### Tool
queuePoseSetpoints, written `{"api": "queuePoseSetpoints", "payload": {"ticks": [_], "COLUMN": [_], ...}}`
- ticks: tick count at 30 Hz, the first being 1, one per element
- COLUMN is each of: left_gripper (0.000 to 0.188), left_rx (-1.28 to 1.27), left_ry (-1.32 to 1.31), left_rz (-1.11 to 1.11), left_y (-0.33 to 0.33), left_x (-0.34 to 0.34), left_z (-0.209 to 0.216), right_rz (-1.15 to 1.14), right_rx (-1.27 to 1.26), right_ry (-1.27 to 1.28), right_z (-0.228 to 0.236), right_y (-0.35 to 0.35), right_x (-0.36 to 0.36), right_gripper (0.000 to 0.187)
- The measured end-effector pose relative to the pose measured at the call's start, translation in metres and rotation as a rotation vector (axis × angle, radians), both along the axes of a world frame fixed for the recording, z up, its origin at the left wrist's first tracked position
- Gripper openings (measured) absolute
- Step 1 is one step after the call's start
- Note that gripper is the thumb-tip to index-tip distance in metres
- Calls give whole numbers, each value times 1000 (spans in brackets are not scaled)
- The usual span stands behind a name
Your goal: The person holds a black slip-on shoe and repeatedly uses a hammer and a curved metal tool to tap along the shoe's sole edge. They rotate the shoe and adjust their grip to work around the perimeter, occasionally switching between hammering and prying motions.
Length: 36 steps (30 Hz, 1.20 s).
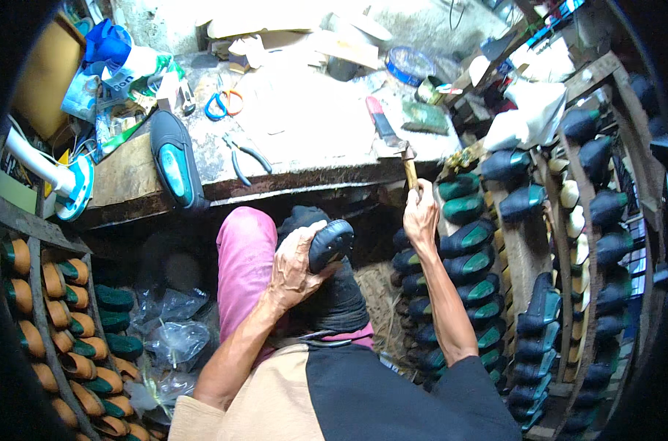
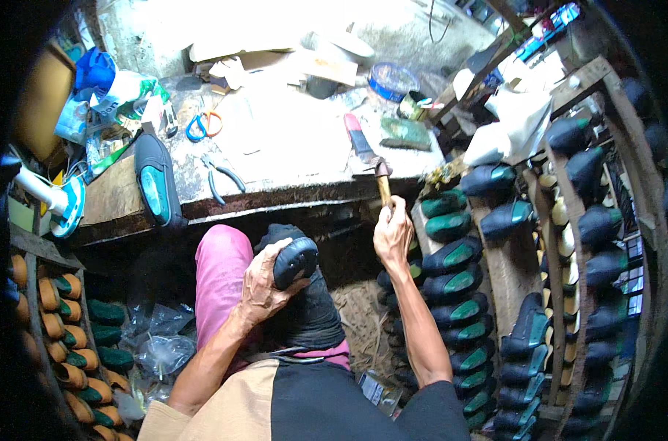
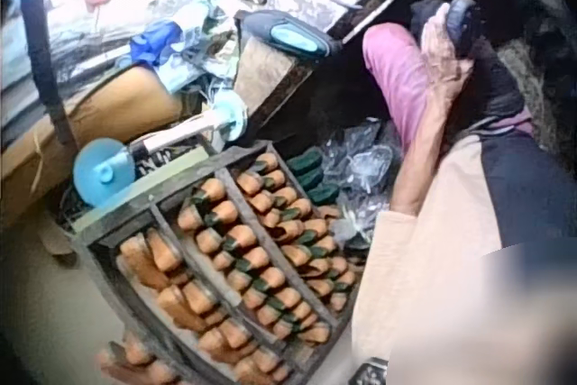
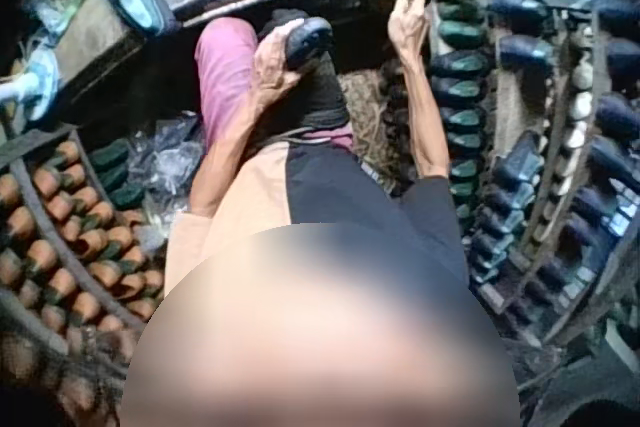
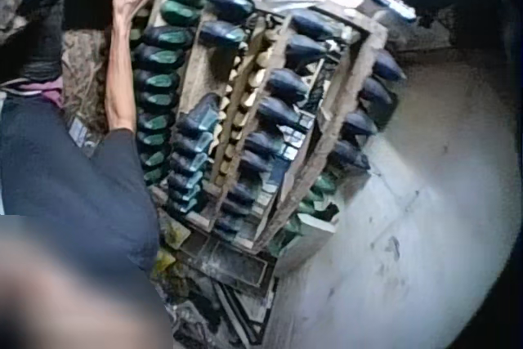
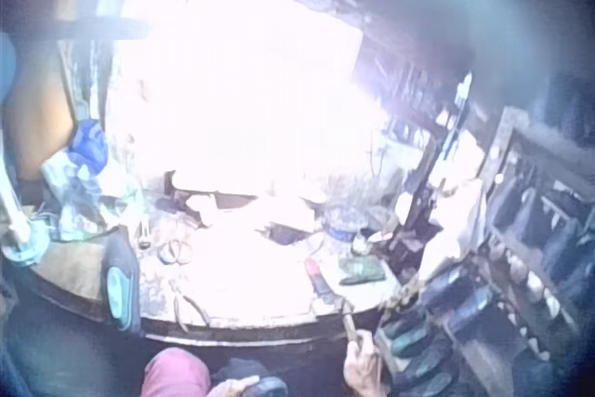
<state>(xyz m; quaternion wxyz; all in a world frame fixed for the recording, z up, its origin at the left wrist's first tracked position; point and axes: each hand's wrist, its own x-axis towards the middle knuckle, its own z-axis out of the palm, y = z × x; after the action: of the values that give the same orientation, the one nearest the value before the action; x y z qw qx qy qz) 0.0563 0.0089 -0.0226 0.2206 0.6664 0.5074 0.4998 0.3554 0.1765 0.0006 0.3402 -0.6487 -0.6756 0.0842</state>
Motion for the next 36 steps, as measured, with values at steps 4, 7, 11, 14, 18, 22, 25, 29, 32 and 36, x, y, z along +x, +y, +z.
{"api": "queuePoseSetpoints", "payload": {"ticks": [4,7,11,14,18,22,25,29,32,36], "left_gripper": [93,86,77,75,85,82,83,91,105,140], "left_rx": [48,-36,-72,-99,-343,-419,-416,-361,-350,-478], "left_ry": [17,165,344,394,187,-144,-275,-421,-464,-507], "left_rz": [34,95,180,215,166,136,185,213,153,88], "left_y": [12,15,18,20,33,48,41,19,0,-20], "left_x": [0,12,31,33,16,-13,-25,-34,-44,-50], "left_z": [4,9,6,2,6,0,-22,-67,-89,-93], "right_rz": [-125,-219,-178,215,773,932,944,1026,1121,1278], "right_rx": [59,52,45,265,-302,-409,-338,-272,-410,-494], "right_ry": [-160,-321,-627,-284,-169,-574,-604,-557,-562,-585], "right_z": [-11,-23,-8,23,39,22,4,-13,-16,-17], "right_y": [81,120,103,8,-187,-279,-278,-262,-248,-235], "right_x": [26,52,59,14,-58,-77,-83,-113,-124,-129], "right_gripper": [33,58,44,12,18,31,34,37,39,37]}}
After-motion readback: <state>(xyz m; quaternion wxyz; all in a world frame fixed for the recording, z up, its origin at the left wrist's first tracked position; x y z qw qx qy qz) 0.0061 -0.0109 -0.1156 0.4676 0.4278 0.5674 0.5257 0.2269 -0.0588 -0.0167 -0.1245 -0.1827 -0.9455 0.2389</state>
